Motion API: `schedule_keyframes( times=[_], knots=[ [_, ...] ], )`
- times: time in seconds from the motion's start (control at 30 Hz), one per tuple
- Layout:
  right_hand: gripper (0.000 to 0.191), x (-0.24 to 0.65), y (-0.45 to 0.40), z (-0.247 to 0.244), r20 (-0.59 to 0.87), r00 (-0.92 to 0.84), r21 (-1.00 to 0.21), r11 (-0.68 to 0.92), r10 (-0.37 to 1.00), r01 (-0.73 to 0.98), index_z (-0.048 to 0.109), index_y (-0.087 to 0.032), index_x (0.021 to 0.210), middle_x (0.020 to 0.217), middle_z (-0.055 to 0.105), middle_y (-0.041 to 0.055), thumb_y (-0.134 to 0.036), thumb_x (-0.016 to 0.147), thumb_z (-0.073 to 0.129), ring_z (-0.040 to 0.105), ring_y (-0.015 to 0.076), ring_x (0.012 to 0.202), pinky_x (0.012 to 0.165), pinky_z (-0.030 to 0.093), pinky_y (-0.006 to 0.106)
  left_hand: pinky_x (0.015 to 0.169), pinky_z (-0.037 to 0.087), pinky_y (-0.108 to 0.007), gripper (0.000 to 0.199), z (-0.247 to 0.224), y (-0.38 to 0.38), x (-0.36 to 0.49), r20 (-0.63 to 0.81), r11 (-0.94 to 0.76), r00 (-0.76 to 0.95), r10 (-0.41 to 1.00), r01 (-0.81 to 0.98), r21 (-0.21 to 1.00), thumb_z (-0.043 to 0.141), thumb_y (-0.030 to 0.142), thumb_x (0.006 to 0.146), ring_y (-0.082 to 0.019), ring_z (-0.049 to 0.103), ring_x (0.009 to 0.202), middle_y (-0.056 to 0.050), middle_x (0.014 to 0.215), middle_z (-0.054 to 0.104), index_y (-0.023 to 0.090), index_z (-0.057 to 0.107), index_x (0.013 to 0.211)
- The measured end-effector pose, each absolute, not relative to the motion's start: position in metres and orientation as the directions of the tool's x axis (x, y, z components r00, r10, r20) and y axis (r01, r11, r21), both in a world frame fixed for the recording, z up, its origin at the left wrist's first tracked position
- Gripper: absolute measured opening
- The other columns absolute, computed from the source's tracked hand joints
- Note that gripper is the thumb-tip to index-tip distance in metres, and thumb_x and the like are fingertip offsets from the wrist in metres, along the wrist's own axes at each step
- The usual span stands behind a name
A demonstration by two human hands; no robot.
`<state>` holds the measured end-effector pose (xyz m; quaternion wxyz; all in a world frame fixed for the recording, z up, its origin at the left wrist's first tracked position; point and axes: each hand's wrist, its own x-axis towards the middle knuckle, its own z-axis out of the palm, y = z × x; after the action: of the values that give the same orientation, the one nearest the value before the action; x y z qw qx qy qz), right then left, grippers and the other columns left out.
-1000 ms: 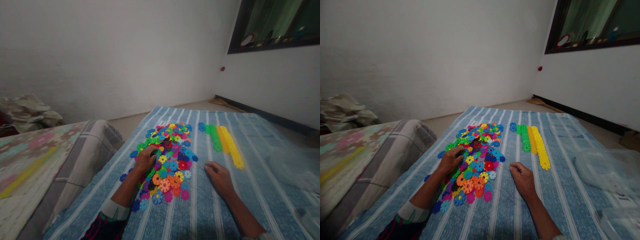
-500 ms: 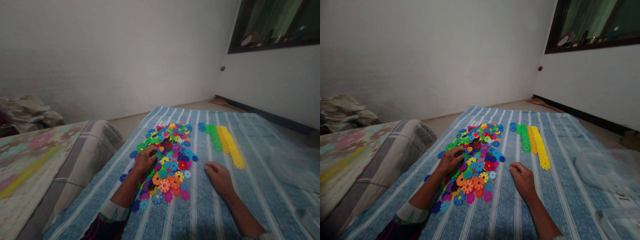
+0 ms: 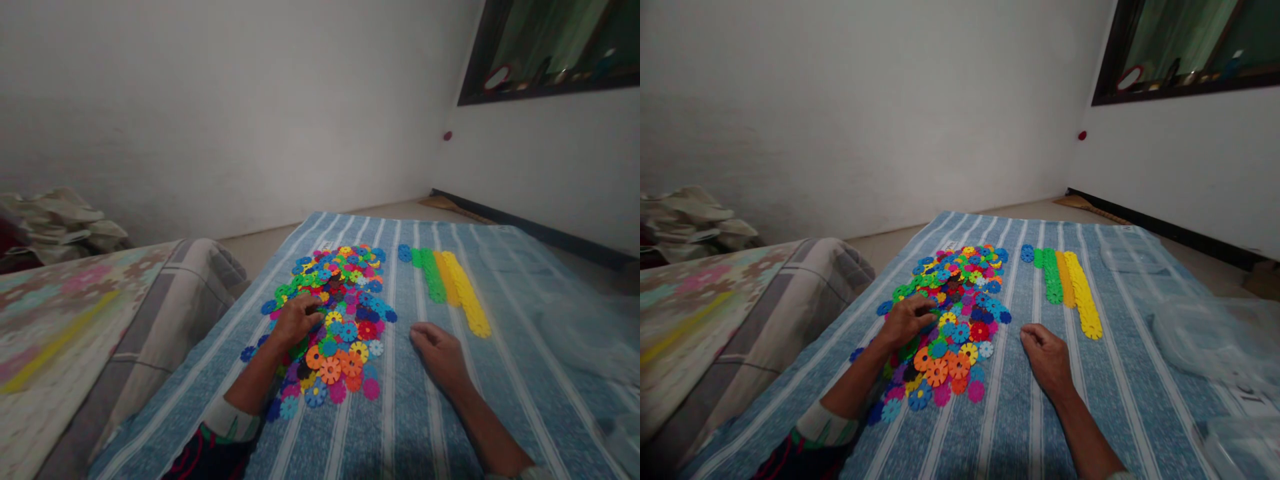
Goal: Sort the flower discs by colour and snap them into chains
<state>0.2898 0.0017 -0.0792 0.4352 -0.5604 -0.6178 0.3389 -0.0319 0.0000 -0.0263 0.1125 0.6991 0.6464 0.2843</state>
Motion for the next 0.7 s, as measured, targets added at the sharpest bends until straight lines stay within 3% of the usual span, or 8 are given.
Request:
schedule_keyframes(
  times=[0.13,0.27,0.7],
  knots=[
    [0.028,0.2893,0.001,-0.0774,0.155,0.011,-0.911,0.138,0.988,0.388,0.073,-0.019,0.079,0.076,0.073,0.0041,-0.044,0.076,0.059,0.067,0.0227,0.074,0.07,0.049,0.031,0.072,0.046,-0.03,0.011,-0.0242,-0.0014,-0.024,0.235,-0.193,0.089,0.968,0.863,0.468,0.061,0.023,0.07,-0.018,0.059,0.075,-0.002,0.075,0.064,0.019,0.07,0.075],
    [0.028,0.289,0.0008,-0.0753,0.156,0.015,-0.912,0.138,0.988,0.386,0.073,-0.02,0.078,0.075,0.073,0.0036,-0.044,0.075,0.059,0.067,0.022,0.072,0.069,0.05,0.031,0.075,0.047,-0.03,0.016,-0.0226,-0.0037,-0.0247,0.206,-0.236,0.151,0.967,0.841,0.487,0.055,0.023,0.075,-0.018,0.062,0.077,-0.003,0.077,0.067,0.019,0.07,0.074],
    [0.029,0.2892,0.0001,-0.076,0.16,0.018,-0.912,0.141,0.987,0.385,0.073,-0.02,0.079,0.073,0.073,0.0037,-0.045,0.075,0.059,0.066,0.0223,0.07,0.066,0.05,0.031,0.08,0.051,-0.032,0.01,-0.027,-0.0031,-0.0233,0.24,-0.124,-0.037,0.97,0.775,0.62,0.056,0.024,0.069,-0.018,0.065,0.081,-0.002,0.082,0.07,0.02,0.065,0.069]
  ],
)
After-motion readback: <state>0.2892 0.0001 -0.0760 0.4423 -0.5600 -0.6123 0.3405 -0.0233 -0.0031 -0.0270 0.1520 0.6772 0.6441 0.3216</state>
